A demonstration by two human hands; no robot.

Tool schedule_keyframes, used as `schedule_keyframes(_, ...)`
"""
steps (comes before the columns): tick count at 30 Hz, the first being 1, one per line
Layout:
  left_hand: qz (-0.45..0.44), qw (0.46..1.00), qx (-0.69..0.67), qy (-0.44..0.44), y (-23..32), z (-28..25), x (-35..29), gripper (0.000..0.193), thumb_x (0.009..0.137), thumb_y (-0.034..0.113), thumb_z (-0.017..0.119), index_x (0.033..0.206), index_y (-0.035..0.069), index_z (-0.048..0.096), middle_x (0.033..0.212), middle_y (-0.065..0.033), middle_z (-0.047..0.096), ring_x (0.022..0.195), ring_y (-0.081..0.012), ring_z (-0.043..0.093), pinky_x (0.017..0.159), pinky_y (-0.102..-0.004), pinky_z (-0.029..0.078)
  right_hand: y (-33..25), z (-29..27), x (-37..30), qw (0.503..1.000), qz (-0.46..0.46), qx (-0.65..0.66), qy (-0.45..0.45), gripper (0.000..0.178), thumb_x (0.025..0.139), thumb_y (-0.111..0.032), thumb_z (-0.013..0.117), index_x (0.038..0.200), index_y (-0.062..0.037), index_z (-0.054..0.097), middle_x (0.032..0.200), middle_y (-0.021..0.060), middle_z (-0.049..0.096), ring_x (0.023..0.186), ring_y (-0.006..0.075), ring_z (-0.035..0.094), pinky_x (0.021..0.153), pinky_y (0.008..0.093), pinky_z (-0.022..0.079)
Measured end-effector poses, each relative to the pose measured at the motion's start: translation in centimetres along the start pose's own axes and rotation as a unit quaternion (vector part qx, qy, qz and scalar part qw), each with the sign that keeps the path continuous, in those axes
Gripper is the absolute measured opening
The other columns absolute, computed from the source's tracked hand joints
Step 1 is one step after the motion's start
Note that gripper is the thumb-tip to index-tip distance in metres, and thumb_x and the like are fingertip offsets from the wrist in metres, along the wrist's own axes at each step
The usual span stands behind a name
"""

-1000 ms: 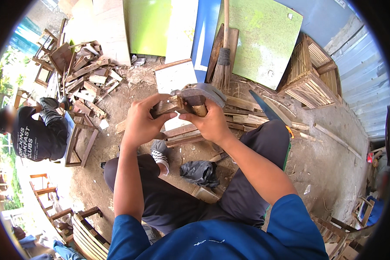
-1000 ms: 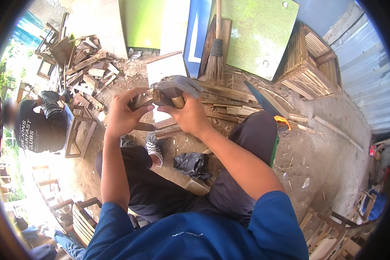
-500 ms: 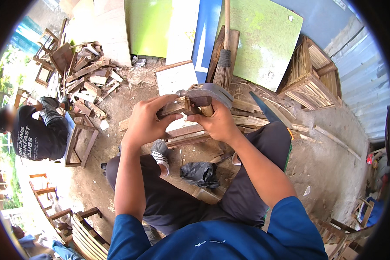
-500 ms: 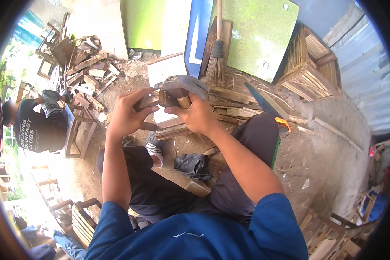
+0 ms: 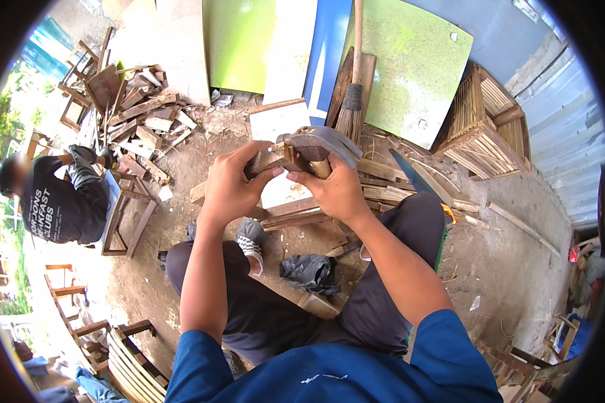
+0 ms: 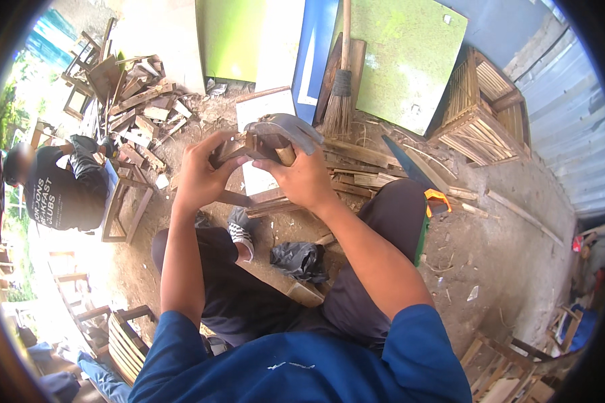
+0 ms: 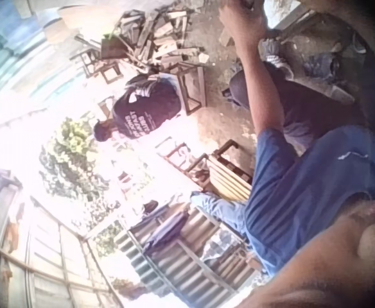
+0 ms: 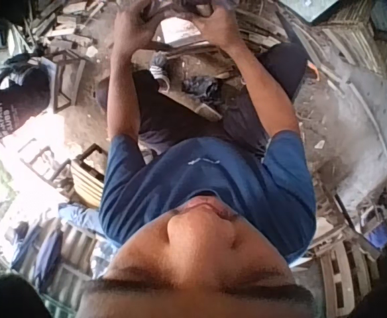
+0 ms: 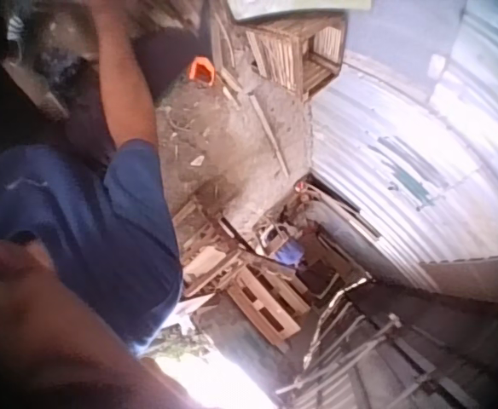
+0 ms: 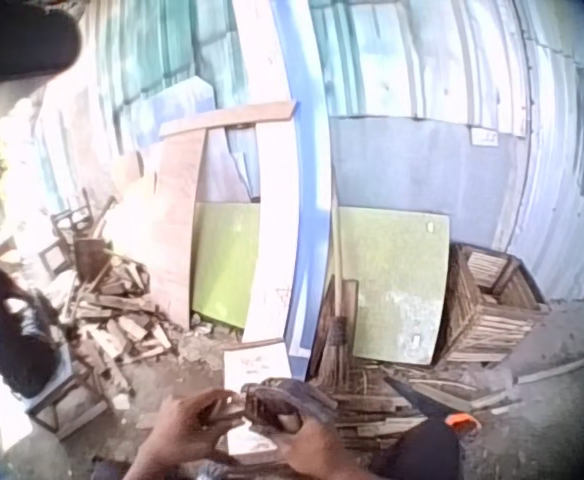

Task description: The person assembles a small wooden frame by hand, using a hammer to drive nails into the joints. They repeatedly adjust the frame and hammer nails to secure the structure.

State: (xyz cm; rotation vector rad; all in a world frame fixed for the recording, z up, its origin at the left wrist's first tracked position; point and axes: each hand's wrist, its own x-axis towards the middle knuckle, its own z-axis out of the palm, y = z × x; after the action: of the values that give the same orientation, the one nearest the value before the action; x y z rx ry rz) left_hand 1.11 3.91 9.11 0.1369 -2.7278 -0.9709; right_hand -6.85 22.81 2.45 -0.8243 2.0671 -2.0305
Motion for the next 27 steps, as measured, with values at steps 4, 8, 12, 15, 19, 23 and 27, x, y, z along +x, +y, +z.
schedule_keyframes(4,0.000,0.998,0.043,0.044,0.5,0.7,-0.2,0.042,0.086,0.029,0.084,0.121,0.008,0.073,0.100,-0.0136,0.077,0.084,-0.0334,0.075,0.072,-0.0420,0.058,-0.3,0.8,0.1,0.995,-0.075,-0.046,0.049,0.046,0.081,-0.009,0.088,0.121,-0.0023,0.066,0.114,0.0135,0.070,0.105,0.0311,0.066,0.092,0.0418,0.052)
schedule_keyframes(8,-0.004,0.991,0.108,0.077,1.2,1.6,-0.4,0.043,0.090,0.033,0.080,0.124,0.009,0.073,0.107,-0.0111,0.077,0.089,-0.0349,0.075,0.076,-0.0438,0.060,-0.4,1.2,0.1,0.994,-0.067,-0.074,0.050,0.044,0.088,-0.009,0.085,0.125,-0.0002,0.064,0.113,0.0114,0.072,0.104,0.0202,0.067,0.094,0.0367,0.053)
schedule_keyframes(12,-0.012,0.987,0.144,0.075,1.4,2.0,-0.5,0.042,0.092,0.035,0.077,0.126,0.010,0.073,0.103,-0.0103,0.076,0.088,-0.0358,0.075,0.074,-0.0441,0.059,-0.2,1.3,0.1,0.996,-0.024,-0.062,0.067,0.048,0.079,-0.007,0.088,0.122,-0.0034,0.066,0.114,0.0160,0.068,0.107,0.0381,0.064,0.094,0.0440,0.051)
schedule_keyframes(15,0.053,0.986,0.154,0.036,0.5,1.1,0.0,0.042,0.093,0.034,0.076,0.126,0.008,0.072,0.100,-0.0118,0.076,0.085,-0.0365,0.075,0.071,-0.0436,0.059,0.0,0.7,0.1,0.996,-0.041,-0.076,0.035,0.049,0.082,-0.011,0.088,0.125,-0.0040,0.065,0.116,0.0139,0.068,0.107,0.0335,0.064,0.097,0.0418,0.050)
schedule_keyframes(19,0.118,0.986,0.113,-0.001,-0.7,0.0,0.0,0.042,0.093,0.029,0.077,0.125,0.002,0.071,0.096,-0.0157,0.075,0.078,-0.0377,0.073,0.067,-0.0424,0.057,0.3,-0.7,0.2,0.998,0.024,-0.010,-0.060,0.041,0.089,-0.012,0.085,0.123,-0.0012,0.064,0.113,0.0068,0.070,0.102,0.0173,0.064,0.092,0.0356,0.053)
schedule_keyframes(23,0.132,0.990,-0.036,0.024,-1.0,-0.5,0.1,0.042,0.091,0.021,0.080,0.125,-0.002,0.070,0.095,-0.0206,0.073,0.075,-0.0392,0.071,0.066,-0.0426,0.055,0.7,-1.7,0.4,0.986,0.078,0.048,-0.140,0.044,0.087,-0.011,0.085,0.125,-0.0030,0.065,0.118,0.0065,0.069,0.107,0.0170,0.062,0.096,0.0353,0.050)
schedule_keyframes(27,0.100,0.994,-0.044,-0.028,-0.6,-0.8,0.4,0.042,0.090,0.017,0.080,0.125,-0.003,0.069,0.094,-0.0241,0.072,0.075,-0.0379,0.071,0.069,-0.0409,0.054,0.7,-1.6,0.3,0.989,0.100,0.047,-0.103,0.045,0.086,-0.012,0.087,0.125,-0.0042,0.066,0.119,0.0058,0.069,0.108,0.0172,0.062,0.097,0.0349,0.049)
